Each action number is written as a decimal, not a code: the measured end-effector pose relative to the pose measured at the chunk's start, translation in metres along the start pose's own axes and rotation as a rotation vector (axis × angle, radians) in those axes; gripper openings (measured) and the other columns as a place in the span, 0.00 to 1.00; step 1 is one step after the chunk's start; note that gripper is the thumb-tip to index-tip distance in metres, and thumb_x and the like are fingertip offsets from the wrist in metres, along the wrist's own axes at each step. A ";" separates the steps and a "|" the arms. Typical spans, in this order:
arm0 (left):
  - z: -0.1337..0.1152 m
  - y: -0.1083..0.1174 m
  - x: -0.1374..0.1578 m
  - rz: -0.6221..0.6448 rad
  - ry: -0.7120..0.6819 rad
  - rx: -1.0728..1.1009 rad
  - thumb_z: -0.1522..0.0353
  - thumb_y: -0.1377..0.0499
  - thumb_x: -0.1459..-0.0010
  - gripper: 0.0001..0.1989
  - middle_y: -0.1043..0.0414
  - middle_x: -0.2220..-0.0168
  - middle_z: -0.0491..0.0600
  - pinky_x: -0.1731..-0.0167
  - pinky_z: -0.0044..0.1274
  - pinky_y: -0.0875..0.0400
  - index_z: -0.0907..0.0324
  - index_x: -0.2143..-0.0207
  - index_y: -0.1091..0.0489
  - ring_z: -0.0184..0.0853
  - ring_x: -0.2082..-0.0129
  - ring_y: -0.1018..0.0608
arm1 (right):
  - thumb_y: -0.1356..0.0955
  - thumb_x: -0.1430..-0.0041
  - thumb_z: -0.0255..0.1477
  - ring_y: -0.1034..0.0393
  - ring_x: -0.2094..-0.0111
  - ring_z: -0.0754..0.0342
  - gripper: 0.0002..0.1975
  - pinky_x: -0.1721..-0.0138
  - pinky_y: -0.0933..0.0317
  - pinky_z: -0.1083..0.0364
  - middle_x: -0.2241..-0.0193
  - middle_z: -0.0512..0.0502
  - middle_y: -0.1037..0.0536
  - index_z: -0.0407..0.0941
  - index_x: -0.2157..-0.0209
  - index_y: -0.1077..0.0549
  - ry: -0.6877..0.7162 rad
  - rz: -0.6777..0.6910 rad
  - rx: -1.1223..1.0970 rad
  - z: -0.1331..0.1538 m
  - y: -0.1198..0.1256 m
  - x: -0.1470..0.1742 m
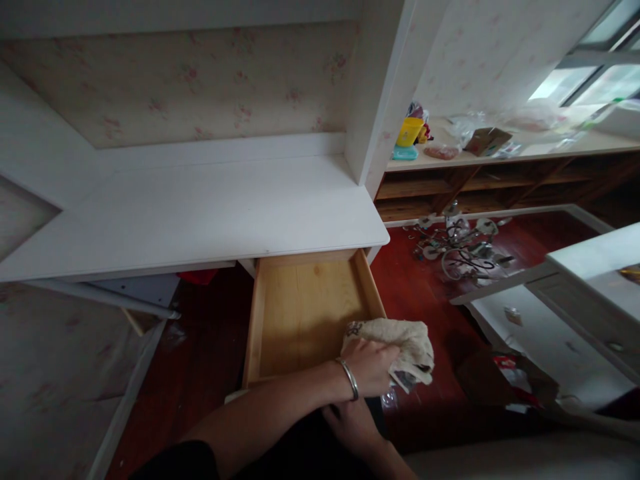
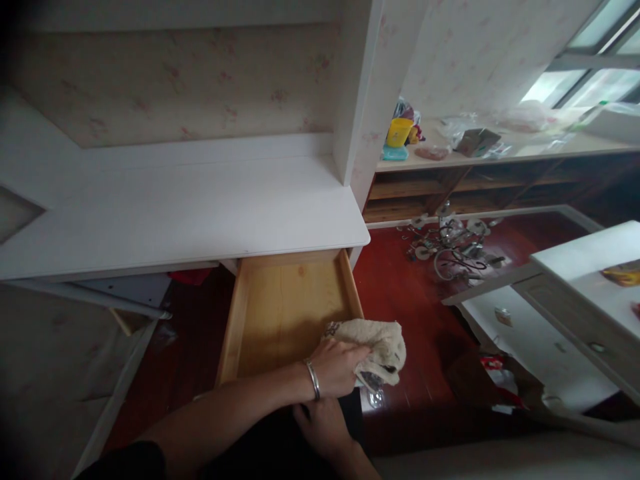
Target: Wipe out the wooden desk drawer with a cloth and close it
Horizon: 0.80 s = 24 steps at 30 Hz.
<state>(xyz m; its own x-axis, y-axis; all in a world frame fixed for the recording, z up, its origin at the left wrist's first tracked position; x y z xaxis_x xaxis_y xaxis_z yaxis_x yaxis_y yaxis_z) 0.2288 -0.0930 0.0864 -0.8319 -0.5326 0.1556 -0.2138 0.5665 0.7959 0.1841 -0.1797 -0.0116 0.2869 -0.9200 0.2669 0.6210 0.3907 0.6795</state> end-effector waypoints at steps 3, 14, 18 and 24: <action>0.011 0.005 0.017 -0.005 0.037 -0.019 0.66 0.43 0.48 0.10 0.25 0.60 0.48 0.69 0.28 0.30 0.52 0.60 0.33 0.38 0.63 0.23 | 0.40 0.40 0.30 0.30 0.52 0.45 0.17 0.50 0.40 0.50 0.54 0.40 0.23 0.44 0.55 0.23 -0.023 0.018 0.019 -0.005 -0.006 0.000; 0.046 0.061 0.157 -0.118 -0.185 -0.413 0.72 0.49 0.40 0.06 0.31 0.72 0.47 0.65 0.29 0.37 0.59 0.66 0.33 0.34 0.69 0.29 | 0.39 0.38 0.32 0.27 0.57 0.47 0.14 0.55 0.38 0.54 0.60 0.46 0.20 0.49 0.61 0.22 -0.001 0.106 0.027 0.002 -0.001 -0.003; 0.064 0.084 0.203 -0.113 -0.271 -0.529 0.74 0.51 0.37 0.11 0.33 0.75 0.46 0.66 0.29 0.38 0.57 0.71 0.32 0.33 0.71 0.33 | 0.41 0.36 0.33 0.27 0.57 0.47 0.16 0.55 0.39 0.53 0.60 0.47 0.20 0.51 0.58 0.23 0.003 0.119 0.056 0.004 0.000 -0.003; 0.126 0.098 0.228 -0.048 -0.093 -0.399 0.71 0.51 0.37 0.14 0.29 0.74 0.46 0.57 0.28 0.35 0.54 0.73 0.30 0.32 0.68 0.29 | 0.41 0.35 0.33 0.27 0.56 0.47 0.16 0.56 0.39 0.53 0.60 0.47 0.20 0.50 0.60 0.22 -0.027 0.113 0.060 0.003 0.000 -0.004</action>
<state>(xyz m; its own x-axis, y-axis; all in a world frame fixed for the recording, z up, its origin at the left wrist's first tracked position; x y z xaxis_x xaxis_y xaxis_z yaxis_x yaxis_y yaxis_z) -0.0469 -0.0793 0.1263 -0.8725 -0.4829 0.0740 -0.0531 0.2442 0.9683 0.1803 -0.1768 -0.0105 0.3321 -0.8710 0.3620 0.5409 0.4902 0.6835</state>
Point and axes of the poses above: each hand's wrist, its own x-axis away from the middle knuckle, its own y-axis out of the back of the hand, z = x × y, the point moved 7 cm from there along -x, towards the middle knuckle
